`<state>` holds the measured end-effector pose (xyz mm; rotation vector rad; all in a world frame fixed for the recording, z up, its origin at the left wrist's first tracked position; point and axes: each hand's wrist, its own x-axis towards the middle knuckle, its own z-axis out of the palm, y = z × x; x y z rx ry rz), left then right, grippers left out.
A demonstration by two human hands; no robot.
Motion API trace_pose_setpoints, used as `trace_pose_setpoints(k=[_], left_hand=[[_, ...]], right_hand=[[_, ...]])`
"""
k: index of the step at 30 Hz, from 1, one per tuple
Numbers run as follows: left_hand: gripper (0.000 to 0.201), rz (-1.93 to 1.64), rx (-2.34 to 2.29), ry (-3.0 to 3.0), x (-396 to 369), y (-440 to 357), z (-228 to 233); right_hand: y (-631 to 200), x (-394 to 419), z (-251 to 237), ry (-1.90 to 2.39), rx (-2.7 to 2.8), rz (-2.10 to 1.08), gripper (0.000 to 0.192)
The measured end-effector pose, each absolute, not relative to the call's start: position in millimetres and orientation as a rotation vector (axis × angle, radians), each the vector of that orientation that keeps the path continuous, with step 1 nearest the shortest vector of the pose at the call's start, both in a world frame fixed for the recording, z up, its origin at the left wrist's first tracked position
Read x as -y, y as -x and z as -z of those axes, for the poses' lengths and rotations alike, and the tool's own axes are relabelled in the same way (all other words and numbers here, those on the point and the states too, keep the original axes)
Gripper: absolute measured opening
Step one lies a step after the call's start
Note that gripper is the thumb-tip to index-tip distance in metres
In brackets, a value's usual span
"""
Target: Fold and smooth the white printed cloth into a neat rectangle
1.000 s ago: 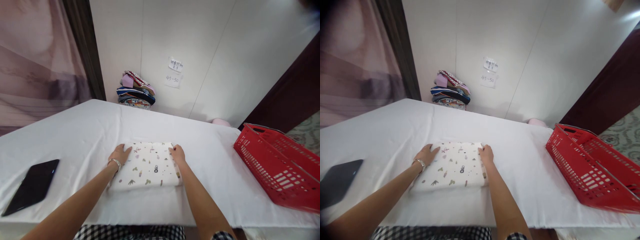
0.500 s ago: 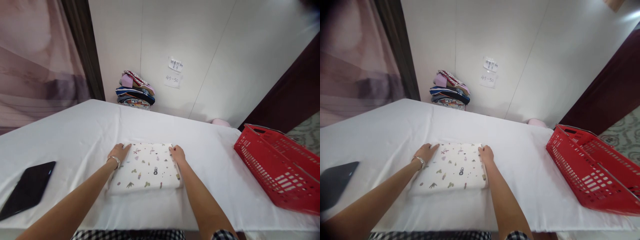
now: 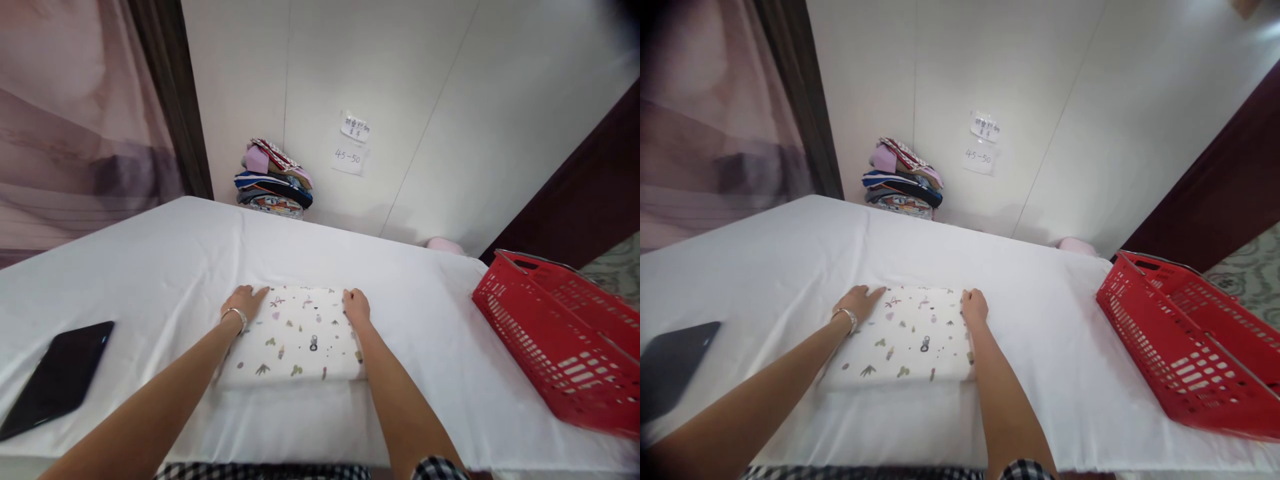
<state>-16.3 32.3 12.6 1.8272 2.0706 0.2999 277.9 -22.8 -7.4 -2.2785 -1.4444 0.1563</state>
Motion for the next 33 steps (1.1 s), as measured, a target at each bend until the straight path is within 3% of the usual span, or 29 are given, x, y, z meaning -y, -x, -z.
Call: trace_pose_setpoints(k=[3,7,13,17,21,33], left_hand=[[0.060,-0.395,-2.091,-1.874,-28.1,12.6,-20.6],[0.054,-0.568,-1.920,-2.363,-13.8,-3.8,-24.7],[0.062,-0.207,-1.615,-2.555,-3.6,-19.3,-4.7],[0.064,-0.216,-1.628,-2.575,-4.5,-18.1,-0.6],[0.062,-0.252,-1.625,-2.580,-4.0,-15.2,-2.1],[0.064,-0.272,-1.594,-2.549,-11.4,-12.4,6.3]], right_hand=[[-276.8,23.5,6.2,2.283,1.462,-0.141,0.032],[-277.4,24.5,2.6,2.296,1.507,-0.137,0.035],[-262.7,28.6,-17.8,2.247,1.665,-0.056,0.036],[-215.9,33.7,-25.7,1.974,2.031,-0.072,0.054],[-190.5,33.5,-23.0,1.652,2.456,-0.271,0.057],[-257.5,16.5,-12.6,2.086,2.130,-0.440,0.063]])
